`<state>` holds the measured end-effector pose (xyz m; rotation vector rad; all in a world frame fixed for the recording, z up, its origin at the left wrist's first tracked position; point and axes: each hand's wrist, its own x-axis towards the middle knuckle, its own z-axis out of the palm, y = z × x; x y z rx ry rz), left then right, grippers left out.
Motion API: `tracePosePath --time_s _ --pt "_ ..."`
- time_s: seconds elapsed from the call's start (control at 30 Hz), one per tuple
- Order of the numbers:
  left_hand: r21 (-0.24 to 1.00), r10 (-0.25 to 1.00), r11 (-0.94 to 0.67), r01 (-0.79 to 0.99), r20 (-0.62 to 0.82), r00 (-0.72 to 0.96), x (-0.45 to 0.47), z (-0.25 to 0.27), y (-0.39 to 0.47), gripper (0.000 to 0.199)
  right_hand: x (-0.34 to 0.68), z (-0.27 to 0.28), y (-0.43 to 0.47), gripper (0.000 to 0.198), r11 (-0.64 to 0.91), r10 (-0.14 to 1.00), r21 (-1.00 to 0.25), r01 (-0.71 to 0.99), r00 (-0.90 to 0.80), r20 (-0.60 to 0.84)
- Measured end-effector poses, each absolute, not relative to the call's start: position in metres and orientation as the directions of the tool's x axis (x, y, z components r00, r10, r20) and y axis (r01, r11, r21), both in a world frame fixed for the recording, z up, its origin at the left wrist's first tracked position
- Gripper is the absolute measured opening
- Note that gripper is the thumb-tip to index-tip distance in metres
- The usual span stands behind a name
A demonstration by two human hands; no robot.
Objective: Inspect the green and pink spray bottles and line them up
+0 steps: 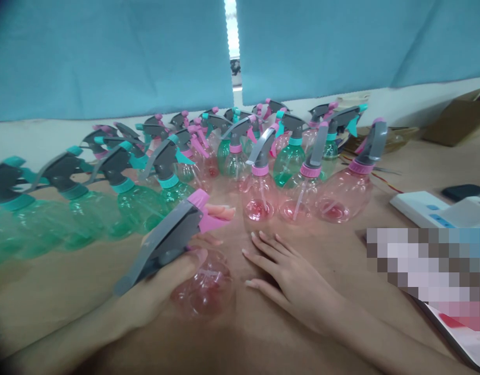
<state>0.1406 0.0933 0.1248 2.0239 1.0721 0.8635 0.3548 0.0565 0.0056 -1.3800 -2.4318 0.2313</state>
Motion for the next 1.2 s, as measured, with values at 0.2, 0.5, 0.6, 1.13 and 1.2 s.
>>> tracePosePath --time_s 0.2,0.5,0.6,1.13,1.2 --pt "0.834 0.863 -0.403 0.378 0.208 0.461 0.141 0.124 0.094 0.006 0.355 0.008 0.056 0.050 0.511 0.860 -0.289 0.810 -0.476 0.186" --pt "0.857 0.851 -0.393 0.333 0.202 0.485 0.141 0.126 0.094 0.015 0.355 0.007 0.056 0.049 0.515 0.857 -0.312 0.798 -0.472 0.207" --pt "0.863 0.852 -0.379 0.335 0.184 0.489 0.139 0.127 0.094 0.012 0.355 0.007 0.056 0.050 0.517 0.855 -0.327 0.791 -0.468 0.221" --pt "0.829 0.826 -0.442 0.342 0.227 0.516 0.140 0.137 0.093 0.010 0.353 0.010 0.058 0.050 0.514 0.858 -0.298 0.805 -0.479 0.187" --pt "0.828 0.831 -0.430 0.359 0.208 0.515 0.139 0.135 0.093 0.010 0.354 0.010 0.058 0.050 0.513 0.858 -0.292 0.807 -0.478 0.188"
